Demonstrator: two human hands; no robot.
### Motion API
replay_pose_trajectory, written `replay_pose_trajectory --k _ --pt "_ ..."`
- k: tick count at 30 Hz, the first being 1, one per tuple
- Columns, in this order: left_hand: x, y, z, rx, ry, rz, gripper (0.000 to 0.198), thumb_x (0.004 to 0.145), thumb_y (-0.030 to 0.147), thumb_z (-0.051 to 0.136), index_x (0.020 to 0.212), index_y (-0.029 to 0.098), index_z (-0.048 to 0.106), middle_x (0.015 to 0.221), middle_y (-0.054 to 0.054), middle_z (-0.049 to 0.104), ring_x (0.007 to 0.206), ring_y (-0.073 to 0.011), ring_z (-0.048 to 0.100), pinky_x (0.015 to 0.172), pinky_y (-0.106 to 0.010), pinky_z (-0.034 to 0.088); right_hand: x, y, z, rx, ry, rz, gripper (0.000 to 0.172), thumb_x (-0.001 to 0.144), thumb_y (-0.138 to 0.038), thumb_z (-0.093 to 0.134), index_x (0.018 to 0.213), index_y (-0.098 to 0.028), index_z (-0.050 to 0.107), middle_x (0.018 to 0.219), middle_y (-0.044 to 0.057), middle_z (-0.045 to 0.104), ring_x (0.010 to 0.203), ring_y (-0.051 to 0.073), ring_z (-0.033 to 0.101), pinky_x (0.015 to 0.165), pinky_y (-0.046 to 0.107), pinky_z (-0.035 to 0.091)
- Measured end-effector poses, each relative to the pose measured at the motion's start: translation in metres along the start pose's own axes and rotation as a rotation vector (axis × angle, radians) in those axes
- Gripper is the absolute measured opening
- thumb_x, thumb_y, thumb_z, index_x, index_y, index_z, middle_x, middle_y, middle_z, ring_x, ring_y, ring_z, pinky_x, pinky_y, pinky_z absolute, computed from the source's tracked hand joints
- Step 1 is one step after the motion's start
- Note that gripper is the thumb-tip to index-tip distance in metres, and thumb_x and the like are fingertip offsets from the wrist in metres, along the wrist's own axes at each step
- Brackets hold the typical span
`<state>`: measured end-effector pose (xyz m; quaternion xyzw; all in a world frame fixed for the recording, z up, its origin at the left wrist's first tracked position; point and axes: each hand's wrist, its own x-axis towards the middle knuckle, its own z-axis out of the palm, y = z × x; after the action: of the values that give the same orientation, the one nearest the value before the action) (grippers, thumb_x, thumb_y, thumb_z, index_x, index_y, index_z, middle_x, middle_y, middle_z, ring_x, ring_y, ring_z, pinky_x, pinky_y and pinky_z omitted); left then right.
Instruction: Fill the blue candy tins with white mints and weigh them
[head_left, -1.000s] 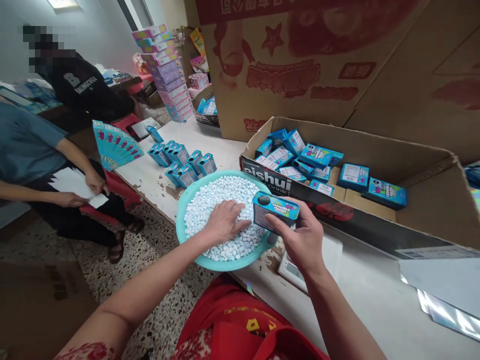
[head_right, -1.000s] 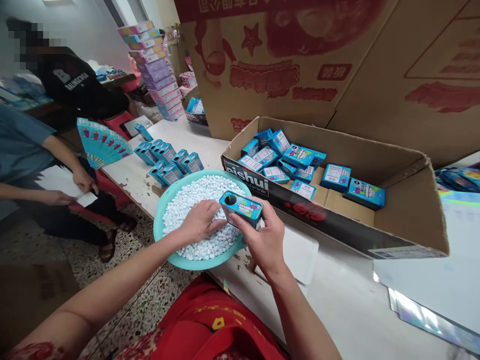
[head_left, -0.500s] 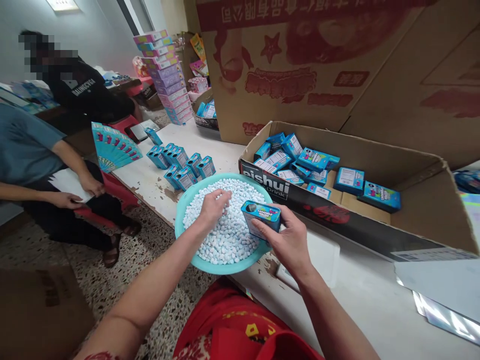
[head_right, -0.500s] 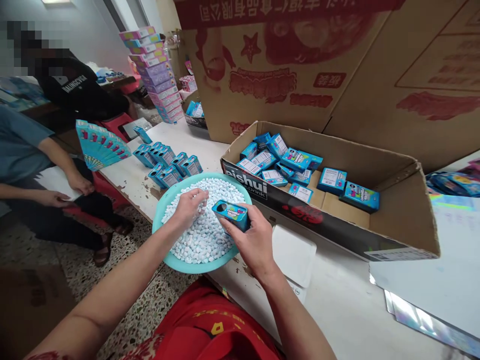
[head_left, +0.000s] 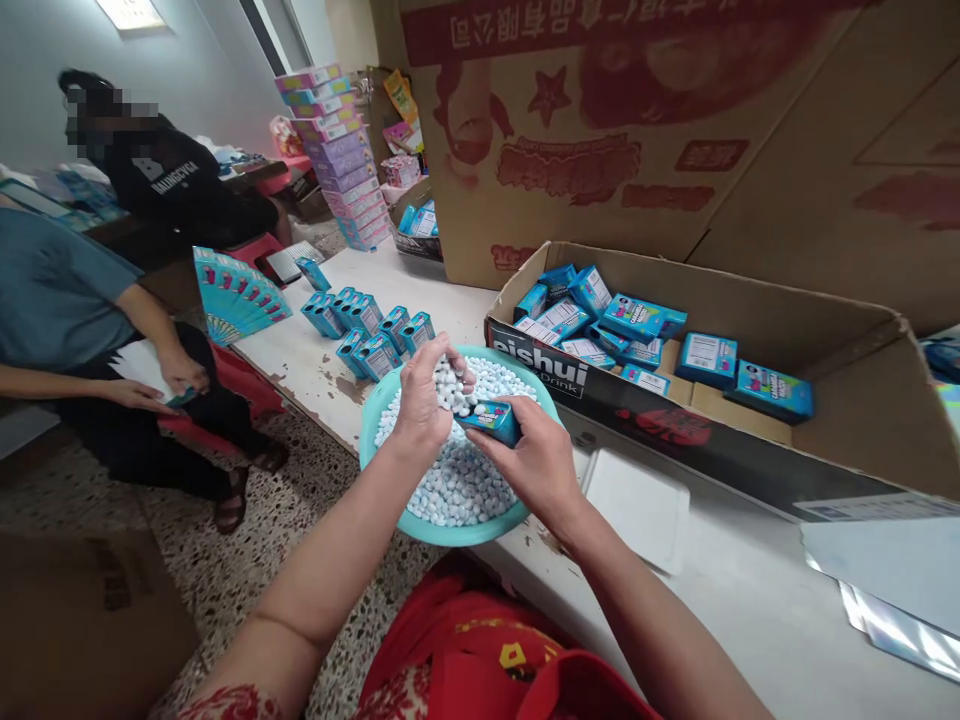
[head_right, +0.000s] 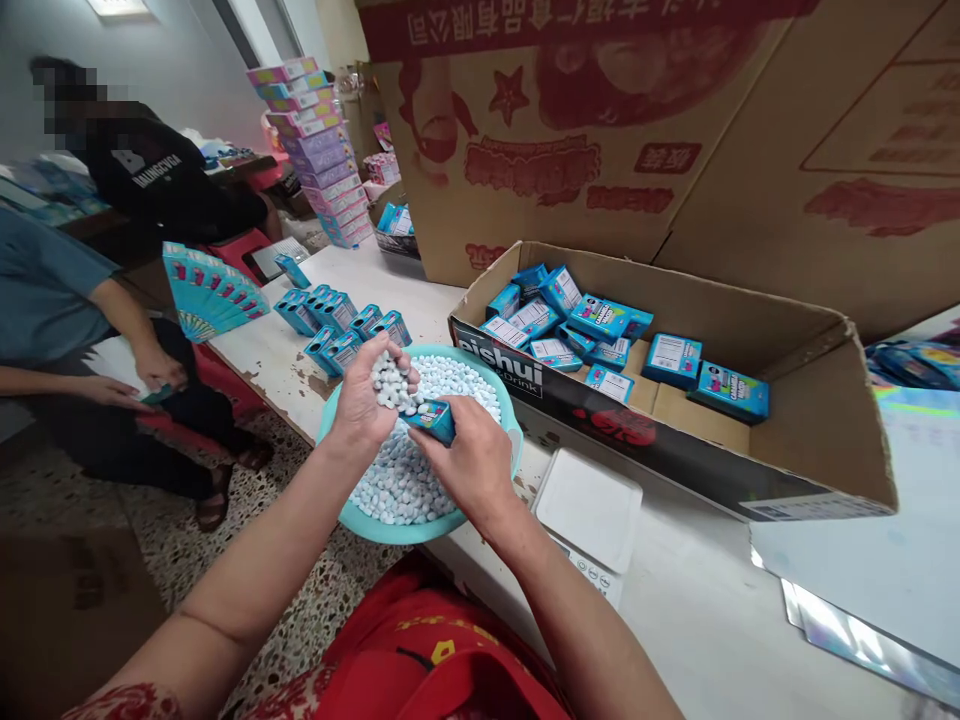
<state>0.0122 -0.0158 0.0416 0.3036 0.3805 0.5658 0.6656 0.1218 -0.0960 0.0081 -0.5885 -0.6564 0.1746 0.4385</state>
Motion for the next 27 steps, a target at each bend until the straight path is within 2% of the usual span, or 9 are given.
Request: replay_pose_trajectory --k 7,11,16,22,27 --pt "-0.0001 -0.0016 0.0011 0.118 -0.017 0.102 0.031 0.066 0.036 0.074 0.066 0.018 0.048 0.058 0.005 0.051 0.046 -0.0068 0.049 0.042 -0.019 0.039 0.0016 0.0009 0.0012 0.009 0.01 -0.021 0.026 0.077 -0.03 0.076 0.097 -0.02 0.063 0.093 0.004 0.067 0.087 0.024 0.063 0.074 0.032 0.046" --pt "0.0004 -0.0038 0.0016 0.183 -0.026 0.146 0.032 0.063 0.035 0.077 0.071 0.017 0.052 0.06 0.005 0.052 0.046 -0.0065 0.05 0.042 -0.017 0.039 0.0024 0.0034 -0.0008 0.063 0.02 -0.023 0.026 0.077 -0.03 0.076 0.097 -0.02 0.063 0.094 0.004 0.066 0.087 0.023 0.062 0.075 0.032 0.047" --pt "0.0031 -0.0051 0.0028 0.174 -0.047 0.156 0.03 0.064 0.032 0.077 0.076 0.017 0.054 0.058 0.004 0.053 0.046 -0.007 0.049 0.041 -0.018 0.04 0.0025 0.007 -0.004 0.114 0.031 0.017 0.026 0.077 -0.032 0.076 0.097 -0.021 0.064 0.094 0.003 0.066 0.087 0.023 0.062 0.076 0.033 0.047" --pt "0.0006 -0.0055 0.006 0.208 -0.058 0.149 0.029 0.068 0.035 0.074 0.073 0.017 0.052 0.058 0.004 0.053 0.046 -0.0068 0.049 0.042 -0.018 0.04 0.0015 0.0083 -0.0031 0.151 0.012 0.006 0.027 0.076 -0.027 0.077 0.098 -0.021 0.064 0.097 0.004 0.067 0.09 0.023 0.063 0.077 0.033 0.047" --pt "-0.0019 -0.0029 0.009 0.211 -0.039 0.173 0.03 0.068 0.037 0.074 0.072 0.018 0.052 0.053 0.006 0.049 0.043 -0.0065 0.046 0.041 -0.018 0.037 0.001 0.0031 -0.0056 0.157 0.05 -0.004 0.027 0.076 -0.027 0.077 0.098 -0.021 0.063 0.094 0.003 0.067 0.088 0.023 0.062 0.074 0.032 0.046"
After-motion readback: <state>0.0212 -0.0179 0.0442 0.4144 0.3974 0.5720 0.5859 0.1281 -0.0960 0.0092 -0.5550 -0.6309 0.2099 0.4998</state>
